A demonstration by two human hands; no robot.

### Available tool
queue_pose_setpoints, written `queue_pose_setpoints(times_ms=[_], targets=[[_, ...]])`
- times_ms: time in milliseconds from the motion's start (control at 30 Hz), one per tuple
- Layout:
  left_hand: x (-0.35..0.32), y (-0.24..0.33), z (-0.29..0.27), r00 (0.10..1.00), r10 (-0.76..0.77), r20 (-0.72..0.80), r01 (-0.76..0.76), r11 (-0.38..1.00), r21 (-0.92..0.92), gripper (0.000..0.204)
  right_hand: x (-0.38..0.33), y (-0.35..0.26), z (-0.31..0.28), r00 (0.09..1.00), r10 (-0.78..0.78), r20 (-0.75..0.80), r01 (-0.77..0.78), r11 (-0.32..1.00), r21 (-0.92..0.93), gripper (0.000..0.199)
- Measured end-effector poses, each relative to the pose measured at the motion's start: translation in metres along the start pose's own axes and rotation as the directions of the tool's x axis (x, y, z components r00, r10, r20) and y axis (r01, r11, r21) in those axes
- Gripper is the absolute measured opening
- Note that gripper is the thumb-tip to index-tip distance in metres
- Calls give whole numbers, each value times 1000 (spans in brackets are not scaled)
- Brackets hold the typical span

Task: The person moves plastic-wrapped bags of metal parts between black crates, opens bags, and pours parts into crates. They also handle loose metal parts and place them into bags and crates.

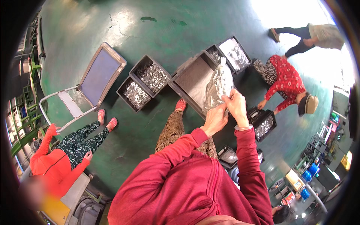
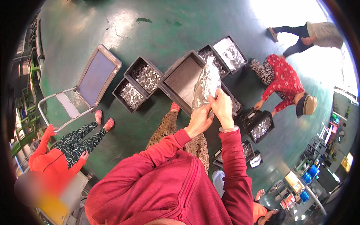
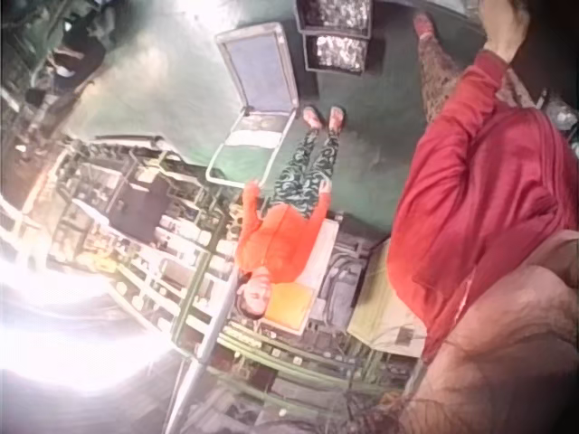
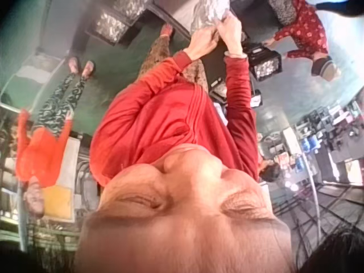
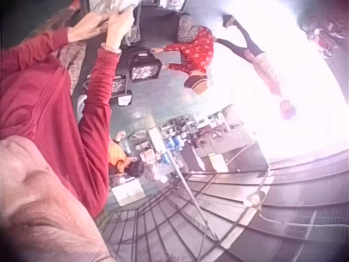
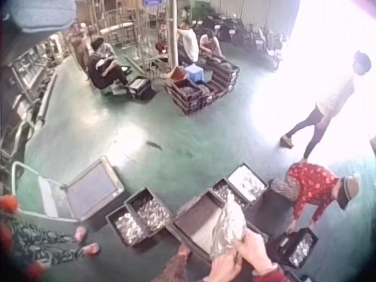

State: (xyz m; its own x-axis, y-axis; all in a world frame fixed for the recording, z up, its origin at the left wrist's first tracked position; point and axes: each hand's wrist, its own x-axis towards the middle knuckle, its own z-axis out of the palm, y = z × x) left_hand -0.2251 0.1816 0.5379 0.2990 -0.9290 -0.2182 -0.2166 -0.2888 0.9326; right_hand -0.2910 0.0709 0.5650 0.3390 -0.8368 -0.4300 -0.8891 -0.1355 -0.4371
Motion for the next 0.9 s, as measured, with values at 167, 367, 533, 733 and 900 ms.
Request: queue_pose_setpoints(times_ms=[167,367,533,733,900], targets=[[-1,-4,-28,993,-111,48,111,994,-3,21,1,3,28,995,1,-101,44,897,439,33],[-6,-17,-71,984,-14,177,-16,987,163,24,-9,-13,28,967,-215,-134,252,877,409,24],[4,2,-105,956,-97,276,113,993,-43,67,-12,-5,19,899,-387,-206,435,844,313,15],[46,26,-100,826,-204,525,259,965,-33,51,-12,11,15,869,-422,-258,483,838,255,10],[74,41,-39,931,-357,73,337,919,203,42,-18,25,15,910,-329,-251,404,838,366,12]])
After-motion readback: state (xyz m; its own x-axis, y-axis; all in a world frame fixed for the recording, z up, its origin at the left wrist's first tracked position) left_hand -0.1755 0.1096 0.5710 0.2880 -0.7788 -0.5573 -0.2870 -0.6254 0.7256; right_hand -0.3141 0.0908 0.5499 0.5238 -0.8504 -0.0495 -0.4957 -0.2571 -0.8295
